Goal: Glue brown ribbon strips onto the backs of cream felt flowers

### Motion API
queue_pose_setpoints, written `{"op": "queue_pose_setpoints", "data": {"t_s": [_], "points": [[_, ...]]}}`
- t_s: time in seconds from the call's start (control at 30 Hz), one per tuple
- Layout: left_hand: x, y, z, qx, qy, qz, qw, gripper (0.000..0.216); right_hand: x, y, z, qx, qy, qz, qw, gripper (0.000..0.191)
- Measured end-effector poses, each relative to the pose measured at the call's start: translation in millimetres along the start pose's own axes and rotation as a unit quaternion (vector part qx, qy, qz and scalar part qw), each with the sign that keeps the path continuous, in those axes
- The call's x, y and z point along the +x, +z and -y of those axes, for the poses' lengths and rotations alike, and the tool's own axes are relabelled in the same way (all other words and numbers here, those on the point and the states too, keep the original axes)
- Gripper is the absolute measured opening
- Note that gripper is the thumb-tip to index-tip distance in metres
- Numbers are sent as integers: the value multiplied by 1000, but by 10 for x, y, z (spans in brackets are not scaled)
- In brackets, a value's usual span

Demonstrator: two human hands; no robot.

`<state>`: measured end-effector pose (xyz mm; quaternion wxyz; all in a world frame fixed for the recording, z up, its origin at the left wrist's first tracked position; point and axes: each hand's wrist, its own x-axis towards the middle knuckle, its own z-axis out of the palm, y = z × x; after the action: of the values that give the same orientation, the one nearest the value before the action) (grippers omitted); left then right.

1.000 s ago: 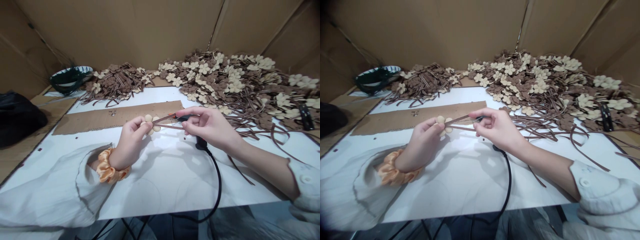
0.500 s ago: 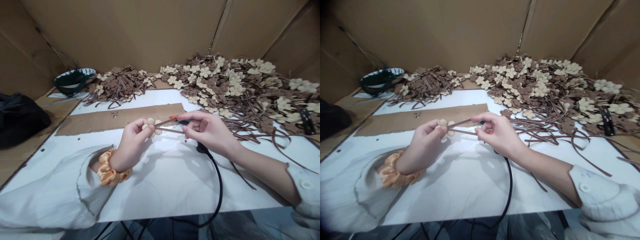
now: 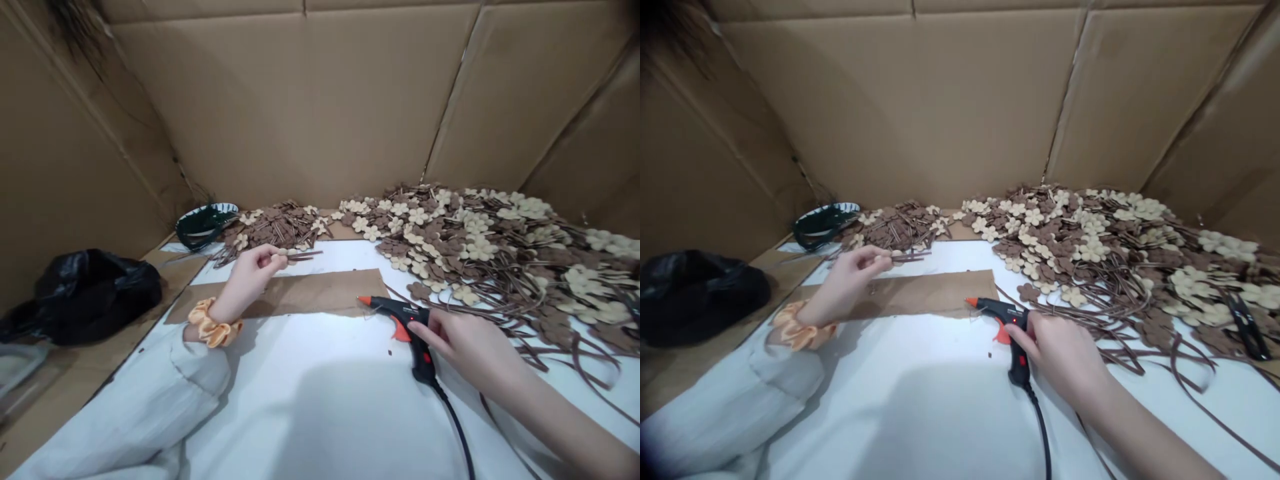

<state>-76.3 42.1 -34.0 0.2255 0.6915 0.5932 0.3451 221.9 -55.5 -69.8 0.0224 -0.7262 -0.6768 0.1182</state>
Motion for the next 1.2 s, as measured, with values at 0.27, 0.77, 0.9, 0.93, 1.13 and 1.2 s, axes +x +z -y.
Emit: {"op": "queue_pose_setpoints", "data": {"t_s": [0.27, 0.77, 0.9, 0.93, 1.13, 1.2], "points": [[237, -440, 208, 142, 78, 32, 986, 36, 76, 281, 8, 49, 7, 73, 996, 38], [297, -569, 260, -20, -30, -8, 999, 35, 23, 362, -220, 200, -18, -12, 980, 37], [291, -578, 253, -90, -77, -13, 993, 39, -11, 336, -230, 237, -12, -27, 971, 38], [292, -580, 250, -113, -97, -17, 989, 41, -17, 332, -232, 241, -9, -27, 970, 39], [328, -550, 267, -289, -201, 7, 936, 23, -47, 339, -240, 250, 2, -11, 968, 38], [338, -532, 271, -308, -209, 10, 928, 15, -50, 345, -241, 252, 1, -6, 968, 38]]}}
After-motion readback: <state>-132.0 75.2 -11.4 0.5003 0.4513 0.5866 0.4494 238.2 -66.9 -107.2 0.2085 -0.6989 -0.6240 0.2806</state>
